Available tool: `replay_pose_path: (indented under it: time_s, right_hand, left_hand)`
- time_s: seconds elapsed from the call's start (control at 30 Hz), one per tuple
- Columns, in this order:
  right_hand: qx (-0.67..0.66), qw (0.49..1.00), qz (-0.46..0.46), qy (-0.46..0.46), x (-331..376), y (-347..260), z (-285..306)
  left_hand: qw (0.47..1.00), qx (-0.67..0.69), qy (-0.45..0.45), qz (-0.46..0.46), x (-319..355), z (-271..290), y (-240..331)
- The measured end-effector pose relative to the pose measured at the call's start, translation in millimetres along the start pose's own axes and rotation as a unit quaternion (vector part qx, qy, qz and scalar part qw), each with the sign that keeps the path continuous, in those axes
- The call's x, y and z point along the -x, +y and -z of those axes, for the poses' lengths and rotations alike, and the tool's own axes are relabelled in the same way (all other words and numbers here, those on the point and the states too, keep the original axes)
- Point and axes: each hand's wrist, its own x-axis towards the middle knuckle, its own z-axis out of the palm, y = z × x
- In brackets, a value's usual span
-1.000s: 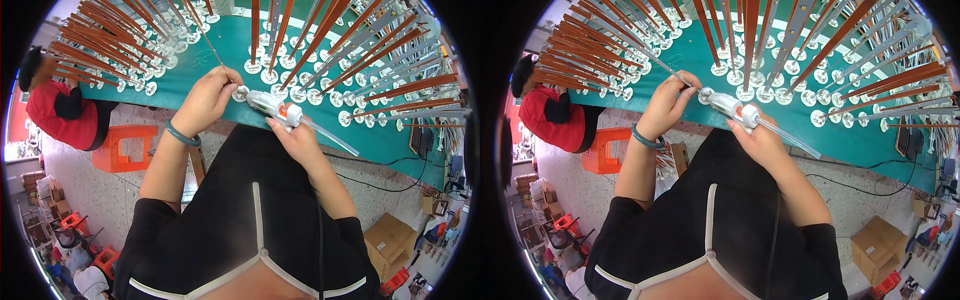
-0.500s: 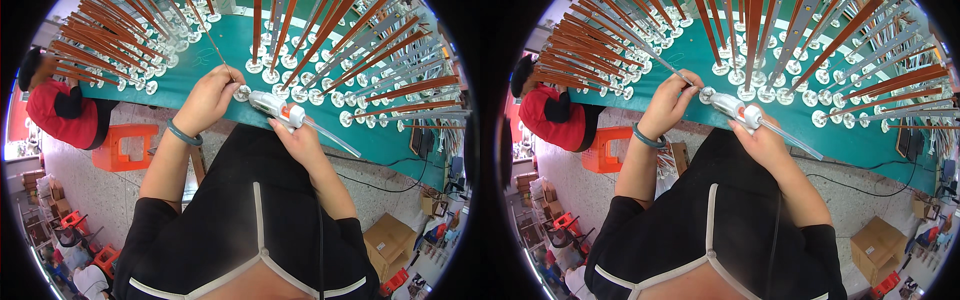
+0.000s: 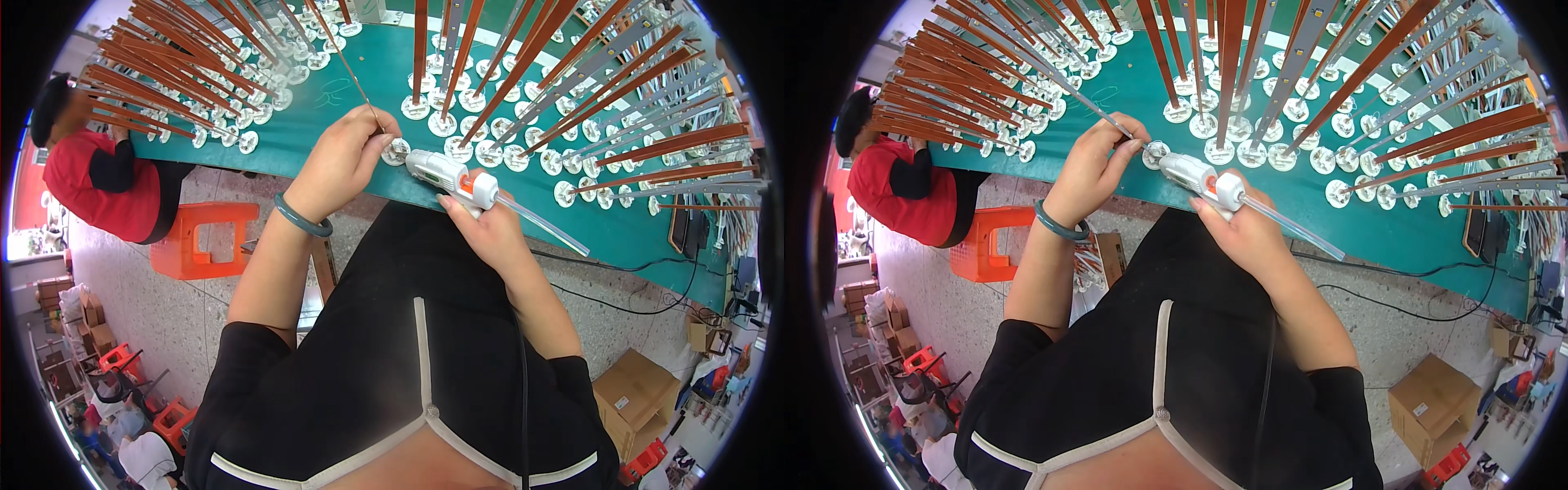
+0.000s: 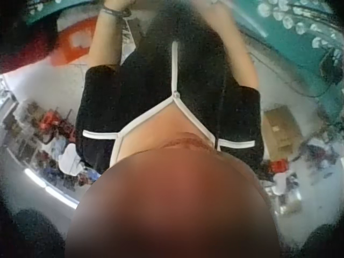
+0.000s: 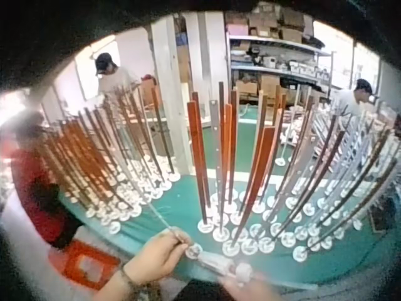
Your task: Applying hot glue to circular bases and inserting wooden sticks at a manual workstation.
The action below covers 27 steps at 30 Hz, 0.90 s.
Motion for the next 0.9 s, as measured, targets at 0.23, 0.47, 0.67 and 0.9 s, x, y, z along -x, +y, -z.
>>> replay_pose_path:
  time_s: [0.23,0.47,0.67,0.9]
  right_hand:
    - [-0.097,0.994,-0.045,-0.036,4.5,13.9,2.5]
    - [-0.436,0.900,-0.023,0.018,15.4,41.5,17.4]
    - [-0.465,0.885,-0.004,0.028,16.6,48.0,17.9]
    - [-0.450,0.892,-0.030,0.008,17.3,48.5,20.0]
  left_hand:
    - [0.999,-0.011,0.024,-0.023,-0.2,2.0,-2.8]
    - [0.988,0.009,0.147,0.038,-42.2,19.5,-33.3]
    - [0.985,-0.058,0.164,0.004,-112.1,9.6,-68.8]
    - [0.985,-0.087,0.147,-0.009,-158.5,-7.8,-88.2]
